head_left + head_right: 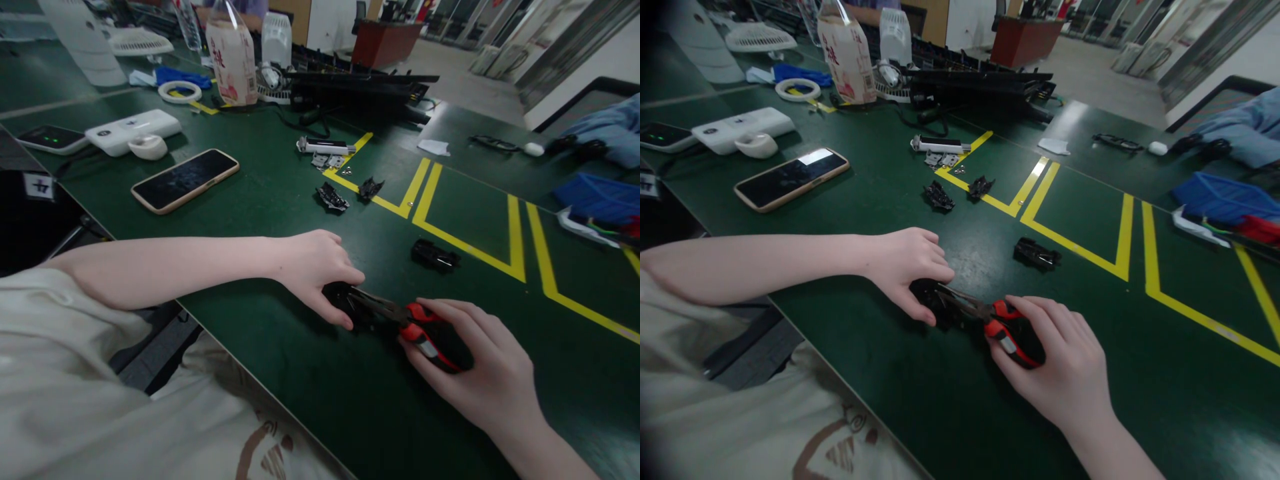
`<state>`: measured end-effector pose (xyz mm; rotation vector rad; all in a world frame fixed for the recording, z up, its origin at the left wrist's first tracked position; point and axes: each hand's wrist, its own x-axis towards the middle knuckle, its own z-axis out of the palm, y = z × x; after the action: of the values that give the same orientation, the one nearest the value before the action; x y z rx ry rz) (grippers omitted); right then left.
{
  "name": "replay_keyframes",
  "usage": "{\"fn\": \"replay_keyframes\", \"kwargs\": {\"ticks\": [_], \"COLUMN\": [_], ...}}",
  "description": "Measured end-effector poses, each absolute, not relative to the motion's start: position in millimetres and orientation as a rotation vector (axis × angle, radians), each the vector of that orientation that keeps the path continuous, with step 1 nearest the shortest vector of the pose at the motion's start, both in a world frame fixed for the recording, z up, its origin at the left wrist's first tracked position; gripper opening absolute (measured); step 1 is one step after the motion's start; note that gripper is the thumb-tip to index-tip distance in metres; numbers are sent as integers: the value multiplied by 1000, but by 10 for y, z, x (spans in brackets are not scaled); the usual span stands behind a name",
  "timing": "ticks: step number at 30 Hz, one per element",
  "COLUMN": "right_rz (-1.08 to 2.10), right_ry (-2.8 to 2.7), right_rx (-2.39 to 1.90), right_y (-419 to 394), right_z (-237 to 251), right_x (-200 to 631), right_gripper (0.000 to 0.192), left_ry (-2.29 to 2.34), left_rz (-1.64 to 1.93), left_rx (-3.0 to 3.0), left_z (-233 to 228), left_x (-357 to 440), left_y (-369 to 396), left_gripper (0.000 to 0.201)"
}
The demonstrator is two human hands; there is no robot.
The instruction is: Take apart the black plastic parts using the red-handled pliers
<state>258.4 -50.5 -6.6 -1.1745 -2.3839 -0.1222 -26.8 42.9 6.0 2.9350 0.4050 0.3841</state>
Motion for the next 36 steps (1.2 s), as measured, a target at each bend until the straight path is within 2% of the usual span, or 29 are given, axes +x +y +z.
{"fn": "replay_keyframes", "kwargs": {"ticks": [9, 23, 31, 36], "right_rz": [-75, -75, -67, -68], "right_ry": [-2298, -2316, -2262, -2256], "right_rx": [-1216, -1199, -1257, -1274], "right_y": [-502, -508, -531, -526], "right_z": [-93, -88, -72, -71], "right_x": [2573, 2582, 2537, 2529], "right_gripper": [39, 41, 37, 35], "left_ry": [408, 630, 651, 560], "left_rz": [427, 463, 473, 530], "left_rx": [2958, 2924, 2908, 2879], "left_z": [41, 29, 39, 80], "left_x": [-289, -297, -322, -339], "left_y": [456, 465, 471, 468], "left_gripper": [30, 24, 32, 51]}}
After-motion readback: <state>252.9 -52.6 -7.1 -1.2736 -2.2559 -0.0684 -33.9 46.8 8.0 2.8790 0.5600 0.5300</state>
